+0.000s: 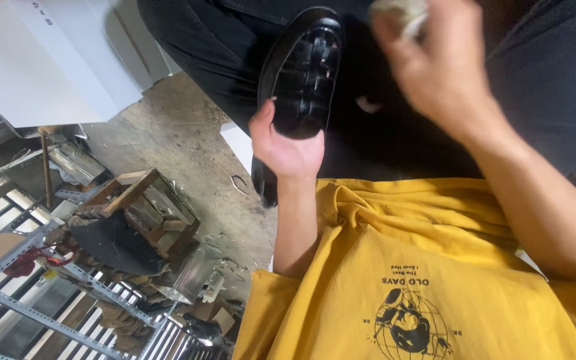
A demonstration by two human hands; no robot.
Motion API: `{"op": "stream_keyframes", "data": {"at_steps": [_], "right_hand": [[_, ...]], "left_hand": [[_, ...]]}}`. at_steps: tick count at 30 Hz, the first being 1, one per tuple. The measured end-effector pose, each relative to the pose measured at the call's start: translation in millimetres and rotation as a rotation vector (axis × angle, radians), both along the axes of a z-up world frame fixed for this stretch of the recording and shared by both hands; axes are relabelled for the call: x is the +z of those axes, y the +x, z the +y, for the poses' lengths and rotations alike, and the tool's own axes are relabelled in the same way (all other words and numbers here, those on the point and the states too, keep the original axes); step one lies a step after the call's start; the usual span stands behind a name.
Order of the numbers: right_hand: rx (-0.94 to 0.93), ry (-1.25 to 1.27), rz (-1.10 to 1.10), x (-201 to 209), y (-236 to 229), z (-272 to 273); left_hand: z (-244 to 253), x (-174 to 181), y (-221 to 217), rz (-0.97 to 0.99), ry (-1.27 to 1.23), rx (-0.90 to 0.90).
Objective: The person cleans a pair of black leather shoes by hand using a cloth.
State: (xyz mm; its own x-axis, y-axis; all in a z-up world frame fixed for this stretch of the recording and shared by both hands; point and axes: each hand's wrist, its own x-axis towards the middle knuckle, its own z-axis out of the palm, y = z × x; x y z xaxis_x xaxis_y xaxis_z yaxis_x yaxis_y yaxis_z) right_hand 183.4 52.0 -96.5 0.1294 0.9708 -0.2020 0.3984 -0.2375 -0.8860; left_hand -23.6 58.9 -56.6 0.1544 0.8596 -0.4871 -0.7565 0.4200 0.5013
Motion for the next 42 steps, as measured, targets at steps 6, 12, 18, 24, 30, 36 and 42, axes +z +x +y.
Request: {"op": "stream_keyframes", "data": {"at_steps": [6, 12, 18, 24, 30, 36, 42], "right_hand": [[-0.044, -0.050, 0.253, 58.2, 25.4, -16.7], [0.049, 0.155, 0.384, 95.2, 27.4, -31.0], [0.305, 0.284, 0.299, 104.7, 16.7, -18.4], [0.012, 0.177, 0.461, 88.3, 3.6, -30.8], [0.234, 0.274, 0.273, 105.2, -5.9, -26.4], [0.112, 0.302, 0.111, 91.5, -25.1, -31.6], [0.209, 0.319, 0.201, 100.4, -23.7, -24.7]], "left_hand": [[-51.4, 34.9, 2.0, -0.071, -0.115, 0.057], [-70.2, 54.5, 9.7, 0.001, 0.045, -0.013], [-97.3, 39.8, 10.3, -0.019, 0.018, -0.070], [-78.8, 49.7, 13.1, -0.082, -0.127, -0.002], [-89.9, 41.0, 17.2, -0.073, -0.101, -0.040], [-104.2, 29.8, 17.3, -0.013, -0.067, -0.048], [-95.6, 41.9, 24.1, -0.113, -0.060, -0.034]]}}
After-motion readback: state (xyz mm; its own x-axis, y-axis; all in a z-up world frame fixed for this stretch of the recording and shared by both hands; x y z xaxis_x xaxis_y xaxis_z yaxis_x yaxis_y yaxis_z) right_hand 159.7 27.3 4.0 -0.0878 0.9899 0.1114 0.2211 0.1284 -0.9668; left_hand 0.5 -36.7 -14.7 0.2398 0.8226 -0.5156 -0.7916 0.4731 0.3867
